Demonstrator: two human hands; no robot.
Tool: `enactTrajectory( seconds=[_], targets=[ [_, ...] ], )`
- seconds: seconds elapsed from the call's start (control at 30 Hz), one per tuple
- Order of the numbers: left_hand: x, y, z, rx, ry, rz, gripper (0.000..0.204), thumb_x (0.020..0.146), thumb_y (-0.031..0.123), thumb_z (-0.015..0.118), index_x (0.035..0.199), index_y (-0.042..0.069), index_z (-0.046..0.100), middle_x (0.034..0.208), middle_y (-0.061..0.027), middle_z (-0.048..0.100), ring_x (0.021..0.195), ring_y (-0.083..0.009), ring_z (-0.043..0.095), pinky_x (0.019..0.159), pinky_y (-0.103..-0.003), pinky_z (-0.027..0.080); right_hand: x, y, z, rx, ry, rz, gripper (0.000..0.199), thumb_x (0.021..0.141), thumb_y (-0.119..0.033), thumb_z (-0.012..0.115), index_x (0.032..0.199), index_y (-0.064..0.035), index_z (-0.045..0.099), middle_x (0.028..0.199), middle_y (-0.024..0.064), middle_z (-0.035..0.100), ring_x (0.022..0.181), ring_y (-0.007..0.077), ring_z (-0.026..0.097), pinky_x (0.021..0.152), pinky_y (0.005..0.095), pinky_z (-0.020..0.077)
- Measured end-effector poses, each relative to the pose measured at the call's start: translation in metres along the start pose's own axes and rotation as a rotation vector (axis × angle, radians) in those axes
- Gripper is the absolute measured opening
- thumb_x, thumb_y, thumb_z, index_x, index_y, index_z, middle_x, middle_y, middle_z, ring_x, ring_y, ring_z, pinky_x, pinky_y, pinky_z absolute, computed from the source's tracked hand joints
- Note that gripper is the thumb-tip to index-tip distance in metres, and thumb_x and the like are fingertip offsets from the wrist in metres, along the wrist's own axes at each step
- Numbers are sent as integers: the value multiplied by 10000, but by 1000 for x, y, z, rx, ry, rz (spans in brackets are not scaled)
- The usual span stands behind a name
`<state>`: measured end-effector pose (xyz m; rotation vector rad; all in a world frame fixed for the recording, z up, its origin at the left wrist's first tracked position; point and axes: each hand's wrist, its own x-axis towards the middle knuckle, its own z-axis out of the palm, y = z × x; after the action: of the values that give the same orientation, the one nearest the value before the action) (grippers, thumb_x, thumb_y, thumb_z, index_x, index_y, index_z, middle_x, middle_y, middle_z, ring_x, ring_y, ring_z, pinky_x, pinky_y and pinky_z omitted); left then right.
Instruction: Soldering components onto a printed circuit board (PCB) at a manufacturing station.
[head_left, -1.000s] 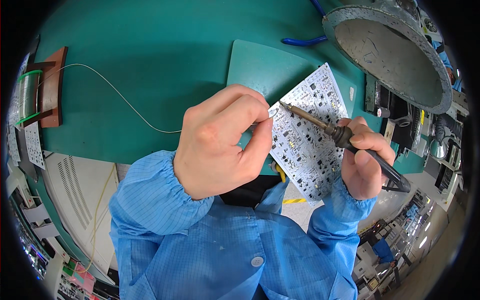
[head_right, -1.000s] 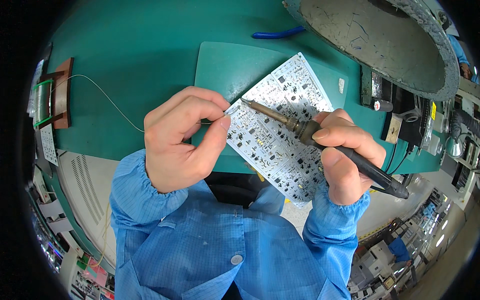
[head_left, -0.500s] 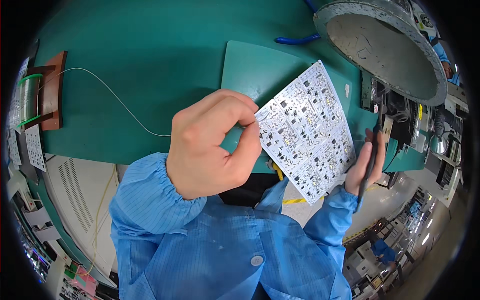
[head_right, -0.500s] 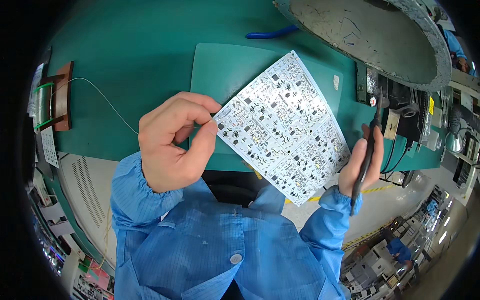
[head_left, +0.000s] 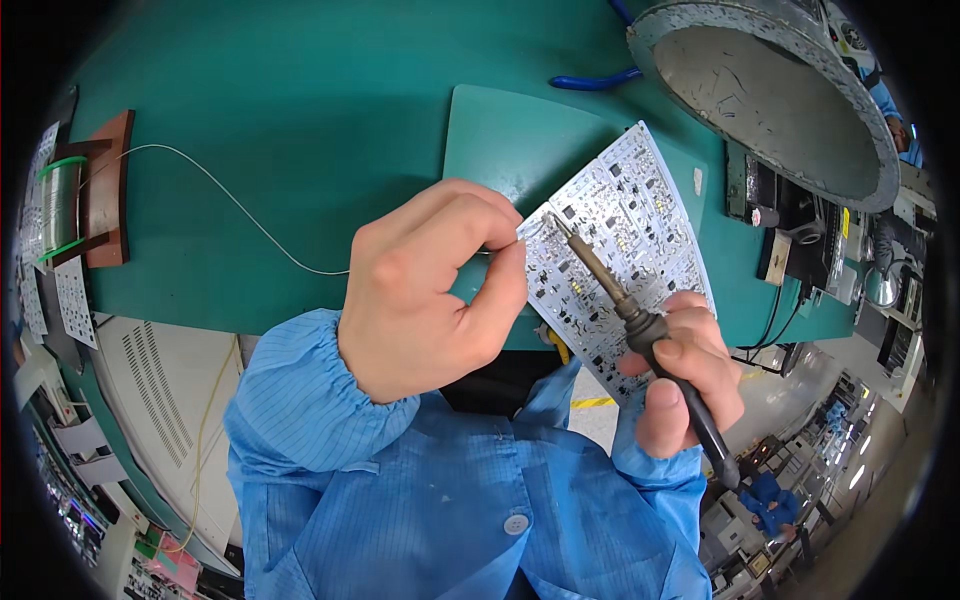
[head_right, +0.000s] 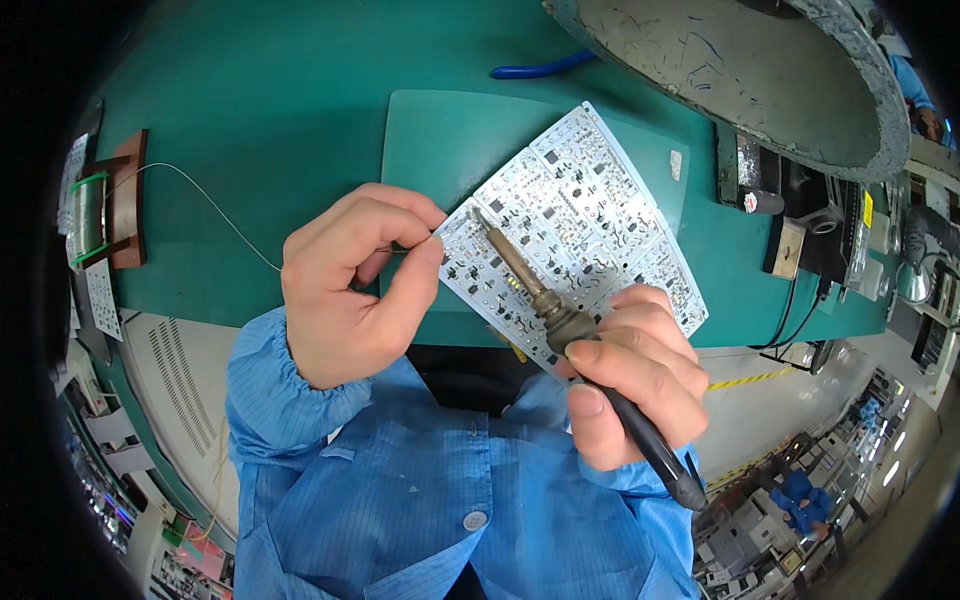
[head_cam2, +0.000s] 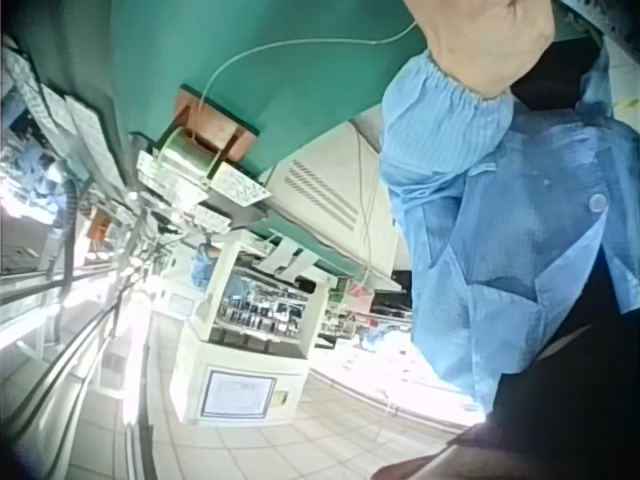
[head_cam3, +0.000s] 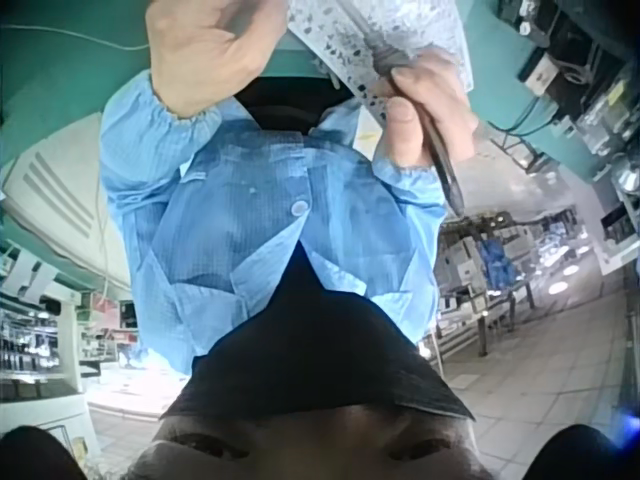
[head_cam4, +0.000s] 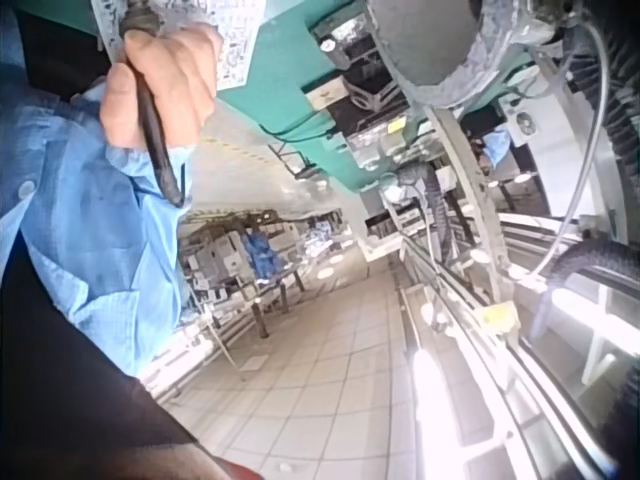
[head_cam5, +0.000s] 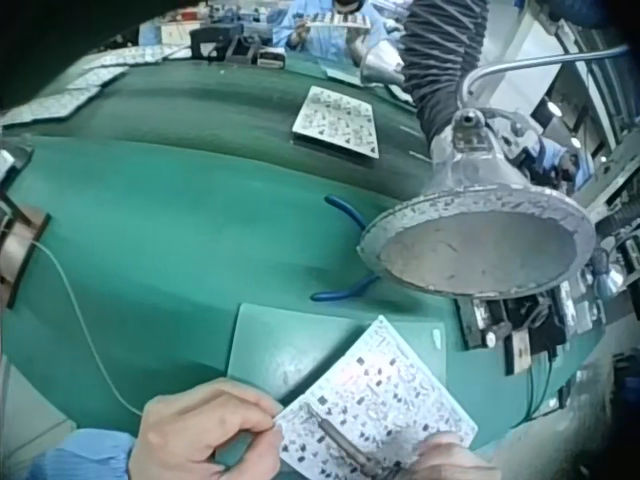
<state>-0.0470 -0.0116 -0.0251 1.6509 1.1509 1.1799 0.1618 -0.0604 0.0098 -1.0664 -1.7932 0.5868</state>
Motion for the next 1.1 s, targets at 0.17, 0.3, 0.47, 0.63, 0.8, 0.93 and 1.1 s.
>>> enactTrajectory(
  seconds=[0.17,0.3,0.47,0.63,0.8,0.93,1.1],
  targets=[
    [-2,-2,2,-48,20,-19,125,691,-109,600,727,7,572,825,-68,635,478,-16,371,418,-187,280,-1,3,4,16,-14,4,248,788,-215,620,870,18,600,594,75,621,553,207,543,680,412,440],
    [-2,-3,3,-44,15,-23,126,694,-116,601,726,4,575,824,-67,634,484,-18,384,421,-186,286,-4,3,7,46,28,44,245,784,-197,613,888,24,594,594,83,628,558,207,543,688,417,444],
    [-1,-4,2,-27,5,2,124,699,-116,604,729,2,582,823,-68,631,486,-19,391,422,-187,290,-5,5,5,68,20,49,245,782,-184,606,908,25,585,594,87,628,571,202,540,687,420,444],
    [-1,-3,2,-49,9,-11,118,705,-112,606,734,0,586,821,-67,629,486,-19,392,421,-186,288,-6,5,6,95,53,59,243,785,-184,608,911,22,586,584,82,621,573,198,535,692,417,446],
    [-1,-4,1,-57,1,-21,115,705,-112,600,729,0,585,822,-67,630,483,-19,387,421,-185,285,-2,4,5,94,33,81,227,785,-183,621,886,18,594,581,81,618,560,199,533,687,409,449],
    [0,-3,1,-52,-9,-3,119,689,-109,601,718,4,580,825,-72,635,475,-20,364,420,-188,276,2,3,3,107,33,90,211,785,-178,627,864,16,599,567,74,601,539,196,532,672,402,450],
    [-1,-2,-2,-33,-6,-7,110,681,-91,604,706,7,560,790,-87,622,542,-113,476,476,-232,371,5,2,3,149,49,104,217,795,-182,621,859,23,591,536,58,558,511,175,511,649,394,444]
  ],
)
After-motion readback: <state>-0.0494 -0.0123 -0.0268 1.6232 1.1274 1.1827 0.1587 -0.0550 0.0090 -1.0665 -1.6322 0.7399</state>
